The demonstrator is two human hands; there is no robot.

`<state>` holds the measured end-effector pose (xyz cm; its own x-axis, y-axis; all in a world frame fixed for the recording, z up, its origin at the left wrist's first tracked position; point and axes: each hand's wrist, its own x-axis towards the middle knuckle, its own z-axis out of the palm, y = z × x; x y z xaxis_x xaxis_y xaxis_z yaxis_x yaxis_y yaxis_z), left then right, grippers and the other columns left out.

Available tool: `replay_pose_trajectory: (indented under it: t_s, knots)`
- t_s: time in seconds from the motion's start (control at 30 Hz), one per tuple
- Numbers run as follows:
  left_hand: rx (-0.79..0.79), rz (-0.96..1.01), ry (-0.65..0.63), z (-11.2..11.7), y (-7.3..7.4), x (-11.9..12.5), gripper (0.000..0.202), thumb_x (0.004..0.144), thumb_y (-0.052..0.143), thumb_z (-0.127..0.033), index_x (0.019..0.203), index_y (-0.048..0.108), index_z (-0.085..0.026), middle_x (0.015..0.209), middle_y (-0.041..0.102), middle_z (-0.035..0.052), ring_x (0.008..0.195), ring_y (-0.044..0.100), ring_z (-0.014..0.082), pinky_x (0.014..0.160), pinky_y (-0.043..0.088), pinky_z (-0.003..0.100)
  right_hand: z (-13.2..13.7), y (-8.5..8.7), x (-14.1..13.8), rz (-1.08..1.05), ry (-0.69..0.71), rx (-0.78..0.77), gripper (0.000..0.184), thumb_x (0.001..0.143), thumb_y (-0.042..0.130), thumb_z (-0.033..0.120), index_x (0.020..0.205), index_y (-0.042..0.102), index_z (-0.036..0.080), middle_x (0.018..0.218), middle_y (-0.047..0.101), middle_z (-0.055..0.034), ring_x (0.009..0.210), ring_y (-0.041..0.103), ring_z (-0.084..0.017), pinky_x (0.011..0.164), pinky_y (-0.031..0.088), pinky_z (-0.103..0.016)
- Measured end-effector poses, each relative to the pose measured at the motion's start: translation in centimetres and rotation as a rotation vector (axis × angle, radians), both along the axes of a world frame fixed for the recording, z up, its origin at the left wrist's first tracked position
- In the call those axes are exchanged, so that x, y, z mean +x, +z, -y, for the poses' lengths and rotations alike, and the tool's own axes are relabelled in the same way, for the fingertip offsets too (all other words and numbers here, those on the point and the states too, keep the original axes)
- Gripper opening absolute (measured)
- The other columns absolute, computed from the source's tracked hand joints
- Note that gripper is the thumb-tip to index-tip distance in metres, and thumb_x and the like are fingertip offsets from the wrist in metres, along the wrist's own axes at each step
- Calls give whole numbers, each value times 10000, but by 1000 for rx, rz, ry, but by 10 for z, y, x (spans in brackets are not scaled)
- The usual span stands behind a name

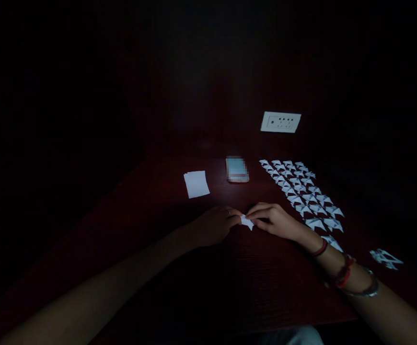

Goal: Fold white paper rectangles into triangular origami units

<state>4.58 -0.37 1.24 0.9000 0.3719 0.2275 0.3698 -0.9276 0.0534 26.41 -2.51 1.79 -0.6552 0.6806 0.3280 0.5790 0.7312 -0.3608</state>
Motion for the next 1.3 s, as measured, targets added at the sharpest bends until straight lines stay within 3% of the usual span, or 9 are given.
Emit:
replay_pose_trajectory:
  t_s: [0.37,0.63,1.17,1.3]
  knots:
    - [21,16,11,0,-6,1,362,808,364,-104,1163,396,-169,1182,446,46,1053,407,170,869,331,315,0,0,-4,133,-47,53,220,767,464,136,914,624,172,877,565,-43,804,533,-132,745,427,-254]
    - [38,18,9,-2,-11,0,367,822,371,-111,1182,382,-182,1232,406,39,1112,361,173,888,317,314,1,4,-5,116,-52,3,205,749,466,106,874,620,158,831,565,-34,755,537,-118,721,427,-235]
    - [91,48,36,-1,-12,0,287,841,373,-138,1118,435,-178,1183,451,40,1058,411,174,840,351,318,6,14,-4,236,-49,30,178,748,464,121,783,631,172,785,567,-23,712,541,-114,679,420,-230]
    - [114,42,64,0,-15,0,282,845,375,-144,1119,433,-181,1158,461,47,1046,418,169,838,352,323,5,13,-3,187,-89,66,211,763,454,146,886,620,185,834,565,-32,749,539,-126,709,427,-250]
